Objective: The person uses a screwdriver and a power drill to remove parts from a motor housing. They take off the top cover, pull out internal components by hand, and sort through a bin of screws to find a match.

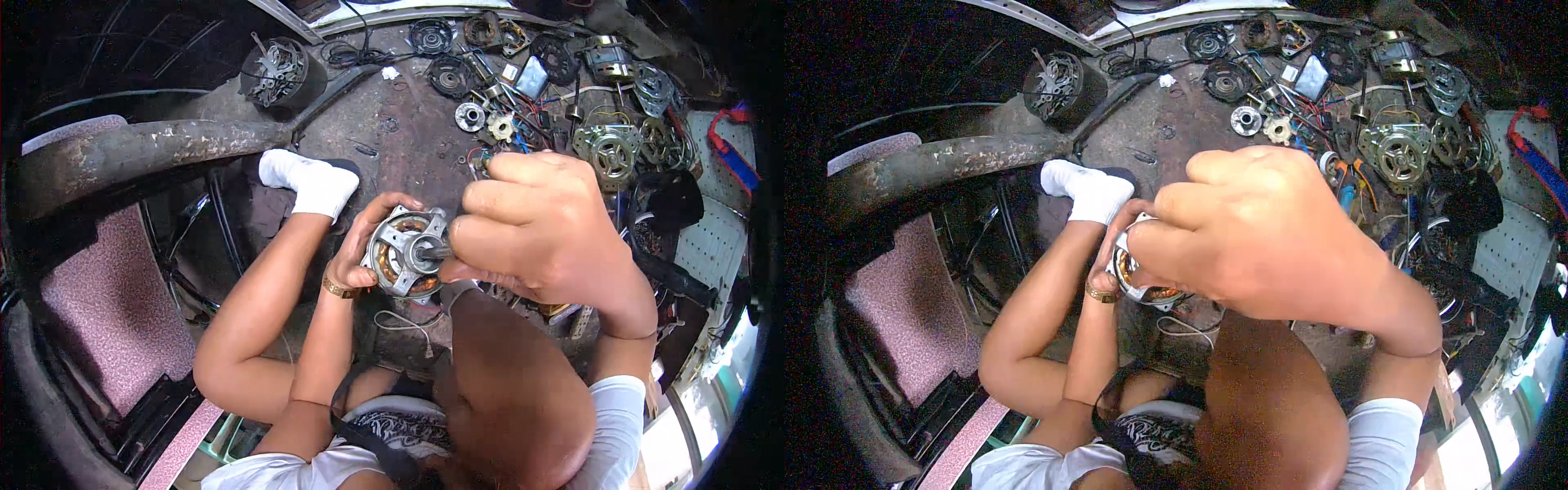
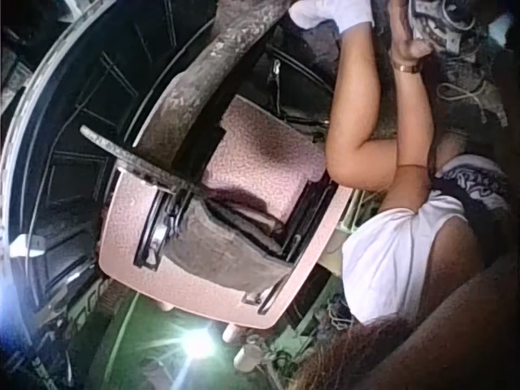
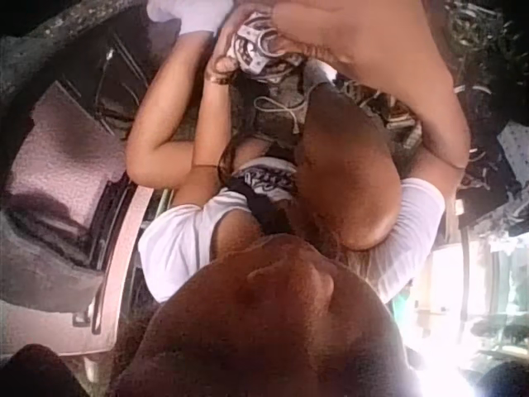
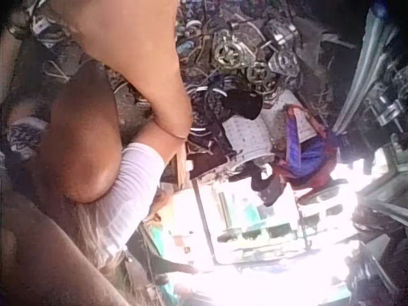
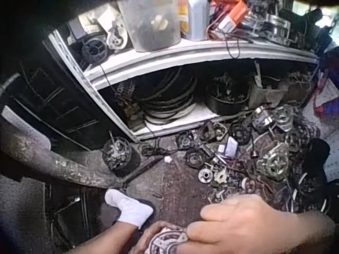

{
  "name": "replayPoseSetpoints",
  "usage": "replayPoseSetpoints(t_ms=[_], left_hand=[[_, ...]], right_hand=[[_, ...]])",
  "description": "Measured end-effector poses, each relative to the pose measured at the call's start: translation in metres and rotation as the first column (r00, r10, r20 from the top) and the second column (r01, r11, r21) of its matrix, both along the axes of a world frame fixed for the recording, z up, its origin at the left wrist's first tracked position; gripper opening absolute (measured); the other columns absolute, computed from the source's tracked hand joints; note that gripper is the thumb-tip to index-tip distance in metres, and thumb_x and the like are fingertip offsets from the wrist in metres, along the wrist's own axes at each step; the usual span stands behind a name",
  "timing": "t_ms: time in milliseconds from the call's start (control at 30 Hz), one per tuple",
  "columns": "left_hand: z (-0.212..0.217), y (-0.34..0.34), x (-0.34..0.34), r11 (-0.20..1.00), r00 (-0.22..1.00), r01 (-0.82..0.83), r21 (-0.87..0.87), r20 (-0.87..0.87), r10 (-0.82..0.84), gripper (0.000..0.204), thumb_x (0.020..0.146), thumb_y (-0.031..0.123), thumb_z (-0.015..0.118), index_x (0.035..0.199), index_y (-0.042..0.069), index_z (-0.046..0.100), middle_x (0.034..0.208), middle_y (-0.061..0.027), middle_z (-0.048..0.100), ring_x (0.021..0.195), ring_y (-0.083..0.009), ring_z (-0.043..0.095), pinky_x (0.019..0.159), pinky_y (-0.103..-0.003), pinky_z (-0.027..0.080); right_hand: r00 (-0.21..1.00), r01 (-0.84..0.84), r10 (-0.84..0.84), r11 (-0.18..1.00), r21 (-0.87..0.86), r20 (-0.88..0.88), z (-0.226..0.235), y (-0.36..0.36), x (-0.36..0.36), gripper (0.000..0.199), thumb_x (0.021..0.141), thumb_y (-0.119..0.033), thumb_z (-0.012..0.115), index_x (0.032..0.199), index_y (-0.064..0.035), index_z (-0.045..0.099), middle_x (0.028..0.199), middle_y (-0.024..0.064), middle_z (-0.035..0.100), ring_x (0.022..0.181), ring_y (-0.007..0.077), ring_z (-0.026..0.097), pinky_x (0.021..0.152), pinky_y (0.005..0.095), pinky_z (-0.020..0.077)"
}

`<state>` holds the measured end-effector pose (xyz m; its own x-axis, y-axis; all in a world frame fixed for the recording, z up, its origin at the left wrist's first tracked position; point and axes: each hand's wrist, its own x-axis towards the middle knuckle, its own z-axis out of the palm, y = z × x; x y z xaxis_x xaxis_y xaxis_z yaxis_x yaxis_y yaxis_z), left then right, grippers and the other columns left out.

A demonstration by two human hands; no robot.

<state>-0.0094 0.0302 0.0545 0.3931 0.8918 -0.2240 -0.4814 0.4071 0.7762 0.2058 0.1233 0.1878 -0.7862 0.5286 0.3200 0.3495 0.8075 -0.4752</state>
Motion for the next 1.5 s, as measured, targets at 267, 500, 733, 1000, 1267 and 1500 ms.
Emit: replayPoseSetpoints(t_ms=[267, 500, 733, 1000, 1267, 1500], left_hand=[[-0.004, 0.0, -0.007, 0.994, 0.993, -0.01, 0.111, -0.116, 0.023, 0.104, 0.046, 0.054, 0.079, 0.124, -0.004, 0.042, 0.121, -0.0138, 0.049, 0.116, -0.0245, 0.051, 0.1, -0.036, 0.039], [0.001, 0.001, -0.003, 0.997, 0.99, 0.001, 0.074, -0.139, 0.009, 0.105, 0.047, 0.058, 0.077, 0.123, -0.005, 0.043, 0.119, -0.0143, 0.05, 0.114, -0.0247, 0.051, 0.1, -0.036, 0.039], [-0.002, -0.001, 0.002, 0.997, 0.995, -0.021, 0.074, -0.094, 0.028, 0.104, 0.047, 0.056, 0.077, 0.124, -0.004, 0.041, 0.12, -0.0137, 0.05, 0.113, -0.0241, 0.052, 0.099, -0.035, 0.04], [0.0, -0.001, -0.002, 0.994, 0.983, -0.095, 0.06, -0.152, 0.103, 0.104, 0.047, 0.052, 0.08, 0.125, -0.004, 0.039, 0.119, -0.0135, 0.05, 0.113, -0.0237, 0.052, 0.1, -0.035, 0.039], [0.002, 0.001, -0.003, 0.992, 0.989, -0.092, 0.083, -0.11, 0.101, 0.103, 0.048, 0.051, 0.08, 0.125, -0.004, 0.039, 0.12, -0.0144, 0.049, 0.114, -0.0244, 0.052, 0.1, -0.036, 0.04], [0.002, -0.002, 0.003, 0.997, 0.996, -0.049, 0.052, -0.068, 0.052, 0.103, 0.048, 0.052, 0.079, 0.125, -0.004, 0.039, 0.121, -0.0148, 0.05, 0.114, -0.0247, 0.052, 0.1, -0.036, 0.04]], right_hand=[[1.0, 0.023, -0.023, 1.0, 0.007, -0.009, 0.003, -0.005, 0.001, 0.032, 0.057, -0.04, 0.067, 0.059, -0.0139, 0.049, 0.06, -0.0002, 0.038, 0.053, 0.017, 0.042, 0.044, 0.0321, 0.0325], [0.999, 0.045, -0.045, 0.999, 0.001, -0.02, 0.001, -0.006, 0.001, 0.031, 0.059, -0.038, 0.068, 0.06, -0.0132, 0.05, 0.06, 0.0001, 0.039, 0.053, 0.0177, 0.043, 0.045, 0.0324, 0.0333], [0.996, 0.088, -0.088, 0.996, -0.034, -0.005, -0.002, -0.008, 0.001, 0.031, 0.063, -0.037, 0.07, 0.064, -0.012, 0.052, 0.061, 0.0006, 0.045, 0.054, 0.019, 0.047, 0.046, 0.0329, 0.0354], [0.992, 0.124, -0.124, 0.992, -0.017, -0.028, -0.007, -0.006, -0.002, 0.031, 0.064, -0.034, 0.071, 0.064, -0.0104, 0.051, 0.061, 0.003, 0.045, 0.054, 0.0205, 0.047, 0.046, 0.0335, 0.0356], [0.992, 0.117, -0.118, 0.992, -0.039, -0.049, -0.004, -0.01, -0.004, 0.034, 0.063, -0.035, 0.071, 0.064, -0.0085, 0.05, 0.063, 0.0039, 0.047, 0.054, 0.0213, 0.047, 0.046, 0.0331, 0.0354], [0.986, 0.056, -0.082, 0.983, -0.174, -0.146, -0.011, -0.005, -0.002, 0.034, 0.067, -0.038, 0.07, 0.078, -0.0085, 0.057, 0.071, 0.0042, 0.052, 0.061, 0.0223, 0.05, 0.052, 0.0333, 0.0401]])
